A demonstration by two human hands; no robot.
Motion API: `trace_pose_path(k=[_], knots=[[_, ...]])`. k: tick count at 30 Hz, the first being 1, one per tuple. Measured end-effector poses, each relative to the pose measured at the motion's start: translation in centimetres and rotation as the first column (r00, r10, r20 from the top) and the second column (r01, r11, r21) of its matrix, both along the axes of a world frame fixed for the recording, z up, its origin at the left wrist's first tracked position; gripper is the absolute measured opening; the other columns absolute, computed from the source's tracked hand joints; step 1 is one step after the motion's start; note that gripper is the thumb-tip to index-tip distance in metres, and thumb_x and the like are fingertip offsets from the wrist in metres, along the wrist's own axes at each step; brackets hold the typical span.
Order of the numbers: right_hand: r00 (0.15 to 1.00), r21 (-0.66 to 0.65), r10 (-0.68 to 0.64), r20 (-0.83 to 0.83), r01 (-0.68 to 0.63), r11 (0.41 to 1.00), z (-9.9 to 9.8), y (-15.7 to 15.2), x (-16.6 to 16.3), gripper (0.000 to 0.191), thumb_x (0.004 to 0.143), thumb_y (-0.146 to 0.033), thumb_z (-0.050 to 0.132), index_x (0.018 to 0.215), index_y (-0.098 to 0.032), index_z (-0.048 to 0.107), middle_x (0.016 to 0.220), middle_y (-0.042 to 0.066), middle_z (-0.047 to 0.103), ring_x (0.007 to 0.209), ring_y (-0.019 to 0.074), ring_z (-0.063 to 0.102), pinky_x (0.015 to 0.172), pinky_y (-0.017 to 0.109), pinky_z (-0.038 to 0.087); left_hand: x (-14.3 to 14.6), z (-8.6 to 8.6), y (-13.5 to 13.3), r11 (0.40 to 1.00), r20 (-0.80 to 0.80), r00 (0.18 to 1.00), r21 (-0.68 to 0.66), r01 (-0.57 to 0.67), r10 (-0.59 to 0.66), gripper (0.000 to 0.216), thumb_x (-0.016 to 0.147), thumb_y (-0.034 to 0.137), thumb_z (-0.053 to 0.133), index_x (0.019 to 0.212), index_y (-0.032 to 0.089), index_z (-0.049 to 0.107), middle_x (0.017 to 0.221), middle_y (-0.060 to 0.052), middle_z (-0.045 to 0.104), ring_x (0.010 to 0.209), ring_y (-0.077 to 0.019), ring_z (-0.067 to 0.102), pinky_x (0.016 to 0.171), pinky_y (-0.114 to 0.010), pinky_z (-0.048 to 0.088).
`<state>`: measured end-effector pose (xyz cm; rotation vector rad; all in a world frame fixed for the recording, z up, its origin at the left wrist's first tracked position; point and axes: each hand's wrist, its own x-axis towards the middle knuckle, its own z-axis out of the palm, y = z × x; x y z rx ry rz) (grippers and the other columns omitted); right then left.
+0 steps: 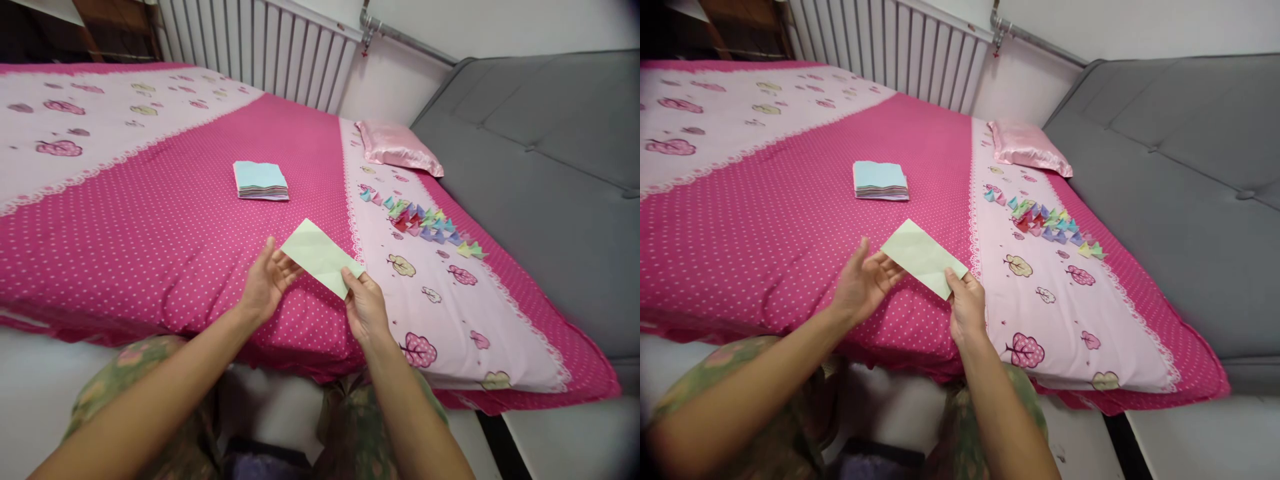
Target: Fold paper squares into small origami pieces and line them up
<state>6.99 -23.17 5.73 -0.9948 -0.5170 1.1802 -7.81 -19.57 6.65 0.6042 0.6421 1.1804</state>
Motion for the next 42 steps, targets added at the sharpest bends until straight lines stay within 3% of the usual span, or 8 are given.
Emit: trace_pose_path(k=[4,10,18,26,32,35,38,42], knots=[[0.999,0.015,0.047,0.009,-0.047,0.999,-0.2,-0.1,-0.5,0.025,0.065,-0.021,0.070,0.088,-0.016,0.061,0.087,0.004,0.071,0.084,0.0201,0.066,0.078,0.036,0.053,2.0,-1.2,-1.6,0.989,-0.063,0.988,0.022,0.143,-0.141,0.035,0.076,0.039,0.059,0.098,0.012,0.063,0.103,-0.012,0.066,0.095,-0.0208,0.061,0.087,-0.032,0.045],[0.992,0.044,0.097,0.080,-0.101,0.994,-0.8,-0.2,-0.9,0.029,0.065,-0.022,0.071,0.092,-0.015,0.062,0.086,0.005,0.071,0.080,0.0196,0.066,0.075,0.035,0.053,2.7,-1.7,-1.7,0.995,-0.026,0.995,0.012,0.099,-0.099,0.025,0.077,0.028,0.061,0.095,0.012,0.065,0.096,-0.009,0.069,0.091,-0.0205,0.062,0.089,-0.035,0.044],[0.986,-0.024,0.041,0.162,-0.038,0.999,-0.6,-0.2,-0.6,0.032,0.057,-0.023,0.077,0.084,-0.013,0.062,0.073,0.002,0.071,0.063,0.0167,0.065,0.063,0.030,0.054,2.3,-1.3,-1.6,0.979,0.002,0.979,-0.014,0.205,-0.205,0.017,0.082,0.021,0.055,0.092,0.011,0.066,0.097,-0.008,0.069,0.090,-0.0176,0.063,0.090,-0.030,0.045],[0.982,-0.059,-0.061,0.177,0.072,0.996,-0.6,0.3,0.7,0.029,0.055,-0.024,0.078,0.078,-0.014,0.062,0.059,-0.004,0.065,0.045,0.0058,0.055,0.044,0.015,0.044,1.8,-0.3,-1.0,0.986,-0.020,0.989,-0.091,0.141,-0.143,0.017,0.083,0.015,0.052,0.093,0.011,0.065,0.097,-0.008,0.069,0.085,-0.0158,0.064,0.076,-0.024,0.053],[0.966,-0.012,-0.140,0.216,0.147,0.989,-0.2,0.5,2.0,0.026,0.059,-0.025,0.076,0.079,-0.015,0.063,0.064,-0.002,0.065,0.054,0.0058,0.058,0.048,0.013,0.044,1.0,-0.1,-0.2,0.989,0.000,0.999,-0.137,0.054,-0.055,0.015,0.083,0.011,0.049,0.087,0.011,0.064,0.089,-0.008,0.070,0.075,-0.0134,0.066,0.068,-0.021,0.055],[0.941,0.041,-0.146,0.304,0.140,0.989,0.2,0.3,2.4,0.023,0.066,-0.027,0.070,0.085,-0.016,0.063,0.066,-0.001,0.065,0.055,0.0059,0.058,0.049,0.015,0.043,0.5,0.0,0.2,0.990,0.018,1.000,-0.143,0.017,-0.015,0.015,0.083,0.010,0.049,0.089,0.011,0.063,0.088,-0.007,0.070,0.074,-0.0131,0.066,0.067,-0.021,0.056],[0.885,0.134,-0.078,0.459,0.018,0.991,0.7,-0.1,2.2,0.023,0.074,-0.027,0.062,0.096,-0.019,0.061,0.071,0.000,0.066,0.055,0.0074,0.057,0.053,0.019,0.046,0.1,0.2,0.4,0.987,0.030,1.000,-0.161,0.001,0.004,0.015,0.083,0.010,0.048,0.090,0.011,0.062,0.089,-0.007,0.069,0.075,-0.0134,0.066,0.067,-0.021,0.056],[0.713,0.266,-0.090,0.695,-0.139,0.954,1.0,-0.5,1.9,0.032,0.076,-0.019,0.056,0.107,-0.025,0.059,0.107,0.005,0.061,0.071,0.0110,0.061,0.065,0.027,0.050,-0.1,0.4,0.7,0.980,0.019,1.000,-0.198,-0.013,0.017,0.014,0.082,0.009,0.049,0.089,0.010,0.061,0.084,-0.007,0.070,0.069,-0.0125,0.066,0.062,-0.020,0.056]])
